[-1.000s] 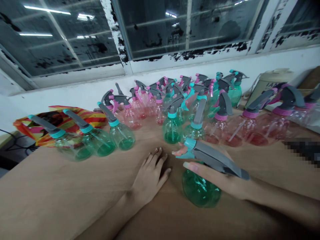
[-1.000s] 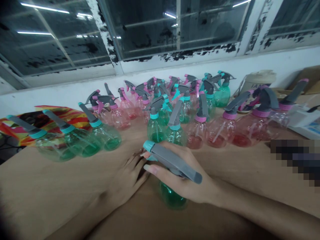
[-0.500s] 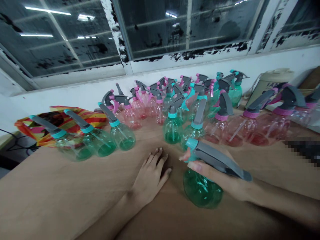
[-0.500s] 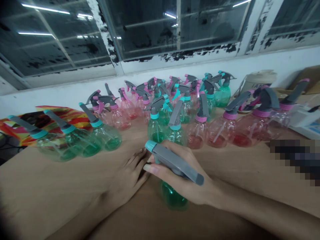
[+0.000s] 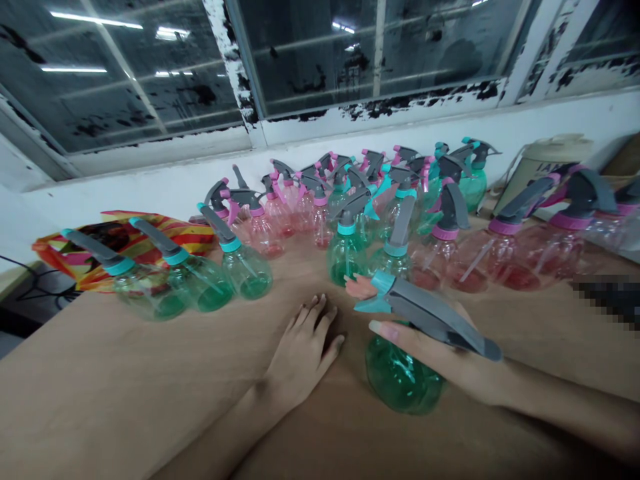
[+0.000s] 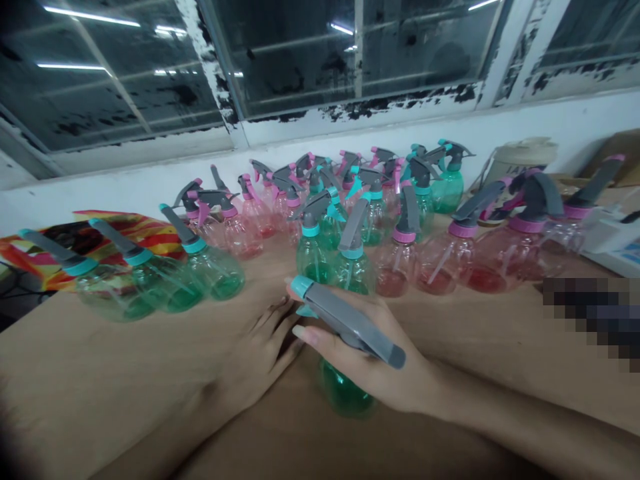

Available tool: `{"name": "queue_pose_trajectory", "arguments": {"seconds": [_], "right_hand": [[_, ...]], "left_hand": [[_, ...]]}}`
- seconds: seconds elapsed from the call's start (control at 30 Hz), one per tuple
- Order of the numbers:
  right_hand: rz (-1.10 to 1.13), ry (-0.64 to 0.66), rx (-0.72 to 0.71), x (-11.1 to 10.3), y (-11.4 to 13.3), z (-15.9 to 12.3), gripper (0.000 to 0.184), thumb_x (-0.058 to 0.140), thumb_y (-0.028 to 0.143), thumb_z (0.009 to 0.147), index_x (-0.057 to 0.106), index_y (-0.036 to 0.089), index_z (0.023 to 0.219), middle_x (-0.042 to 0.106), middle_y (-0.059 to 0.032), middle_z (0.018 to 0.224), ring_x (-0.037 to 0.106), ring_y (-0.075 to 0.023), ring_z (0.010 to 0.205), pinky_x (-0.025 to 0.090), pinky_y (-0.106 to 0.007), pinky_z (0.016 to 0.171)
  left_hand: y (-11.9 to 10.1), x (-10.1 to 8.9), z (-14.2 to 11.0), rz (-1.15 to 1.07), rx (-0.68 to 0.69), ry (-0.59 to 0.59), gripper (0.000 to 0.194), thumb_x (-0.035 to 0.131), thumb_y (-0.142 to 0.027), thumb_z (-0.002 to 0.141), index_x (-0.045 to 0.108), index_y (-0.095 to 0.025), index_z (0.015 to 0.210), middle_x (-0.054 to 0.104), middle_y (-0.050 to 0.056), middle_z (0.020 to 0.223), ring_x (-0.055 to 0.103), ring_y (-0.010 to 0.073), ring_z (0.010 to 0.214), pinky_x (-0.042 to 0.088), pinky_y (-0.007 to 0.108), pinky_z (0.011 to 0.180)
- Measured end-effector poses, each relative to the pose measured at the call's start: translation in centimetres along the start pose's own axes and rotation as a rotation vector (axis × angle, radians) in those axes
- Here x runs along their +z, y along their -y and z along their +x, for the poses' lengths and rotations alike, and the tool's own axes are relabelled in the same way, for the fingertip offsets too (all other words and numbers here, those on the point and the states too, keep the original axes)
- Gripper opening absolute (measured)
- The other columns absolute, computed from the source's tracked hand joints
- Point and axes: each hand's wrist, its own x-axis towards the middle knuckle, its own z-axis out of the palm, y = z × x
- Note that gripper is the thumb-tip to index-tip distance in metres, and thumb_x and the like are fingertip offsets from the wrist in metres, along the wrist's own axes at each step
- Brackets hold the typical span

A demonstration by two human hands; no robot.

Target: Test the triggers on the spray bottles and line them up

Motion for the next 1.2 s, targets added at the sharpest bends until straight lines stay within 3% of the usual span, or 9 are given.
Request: {"name": "queue_pose_trajectory", "arguments": {"seconds": [0.23, 0.37, 0.5, 0.67, 0.83, 0.93, 1.1, 1.2], "right_hand": [[0.053, 0.049, 0.039, -0.09, 0.16, 0.19, 0.027, 0.058, 0.028, 0.085, 0.062, 0.027, 0.112, 0.067, -0.0017, 0.114, 0.063, -0.0197, 0.106, 0.051, -0.032, 0.093], [0.046, 0.052, 0.051, -0.10, 0.20, 0.23, 0.017, 0.059, 0.032, 0.085, 0.062, 0.027, 0.101, 0.069, 0.0009, 0.094, 0.067, -0.0159, 0.082, 0.056, -0.028, 0.075], [0.001, 0.037, 0.018, -0.06, 0.13, 0.15, 0.011, 0.060, 0.037, 0.084, 0.060, 0.026, 0.087, 0.063, 0.0035, 0.074, 0.059, -0.0112, 0.058, 0.052, -0.023, 0.056], [-0.049, -0.017, 0.006, -0.11, -0.09, -0.09, 0.019, 0.058, 0.042, 0.085, 0.059, 0.024, 0.079, 0.064, 0.0006, 0.076, 0.061, -0.0137, 0.065, 0.048, -0.023, 0.052], [-0.012, 0.002, -0.005, -0.09, 0.13, 0.10, 0.015, 0.058, 0.039, 0.085, 0.063, 0.025, 0.090, 0.068, -0.0010, 0.087, 0.066, -0.0166, 0.077, 0.054, -0.027, 0.065], [0.017, -0.006, 0.028, 0.00, 0.28, 0.17, 0.024, 0.062, 0.036, 0.082, 0.063, 0.027, 0.105, 0.070, -0.0017, 0.094, 0.067, -0.0186, 0.082, 0.056, -0.029, 0.071], [-0.068, 0.020, 0.057, 0.07, -0.09, -0.02, 0.026, 0.057, 0.037, 0.085, 0.065, 0.029, 0.108, 0.071, 0.0002, 0.079, 0.068, -0.0192, 0.069, 0.058, -0.031, 0.062], [-0.051, 0.012, 0.075, 0.11, -0.36, -0.08, 0.036, 0.058, 0.039, 0.085, 0.061, 0.029, 0.119, 0.072, -0.0007, 0.091, 0.068, -0.0198, 0.074, 0.058, -0.032, 0.066]], "left_hand": [[-0.17, 0.02, 0.14, -0.004, -0.009, -0.017, 0.034, 0.041, -0.032, 0.096, 0.050, -0.014, 0.123, 0.054, 0.014, 0.128, 0.044, 0.0304, 0.125, 0.038, 0.050, 0.101], [-0.09, 0.09, 0.11, 0.033, 0.005, -0.052, 0.037, 0.040, -0.031, 0.095, 0.050, -0.010, 0.124, 0.055, 0.017, 0.127, 0.045, 0.0316, 0.124, 0.039, 0.049, 0.100], [0.07, 0.04, 0.04, 0.032, 0.022, -0.030, 0.039, 0.041, -0.031, 0.095, 0.047, -0.011, 0.128, 0.050, 0.016, 0.133, 0.044, 0.0305, 0.125, 0.038, 0.049, 0.102], [0.13, 0.04, -0.01, 0.020, 0.023, -0.003, 0.041, 0.039, -0.032, 0.096, 0.044, -0.010, 0.130, 0.048, 0.017, 0.135, 0.042, 0.0295, 0.128, 0.036, 0.048, 0.103], [0.05, 0.10, -0.05, 0.036, 0.018, -0.042, 0.038, 0.039, -0.032, 0.096, 0.046, -0.013, 0.128, 0.049, 0.015, 0.135, 0.043, 0.0296, 0.126, 0.038, 0.049, 0.102], [0.01, 0.01, -0.03, 0.038, 0.016, -0.034, 0.038, 0.041, -0.032, 0.095, 0.047, -0.011, 0.127, 0.050, 0.016, 0.134, 0.043, 0.0303, 0.126, 0.037, 0.049, 0.102], [-0.05, -0.03, -0.03, 0.056, 0.016, -0.029, 0.040, 0.042, -0.032, 0.095, 0.045, -0.010, 0.129, 0.046, 0.017, 0.138, 0.042, 0.0297, 0.128, 0.037, 0.048, 0.103], [-0.07, 0.09, -0.03, 0.050, 0.003, -0.027, 0.040, 0.042, -0.033, 0.096, 0.046, -0.011, 0.129, 0.046, 0.017, 0.137, 0.042, 0.0295, 0.127, 0.036, 0.048, 0.103]]}}
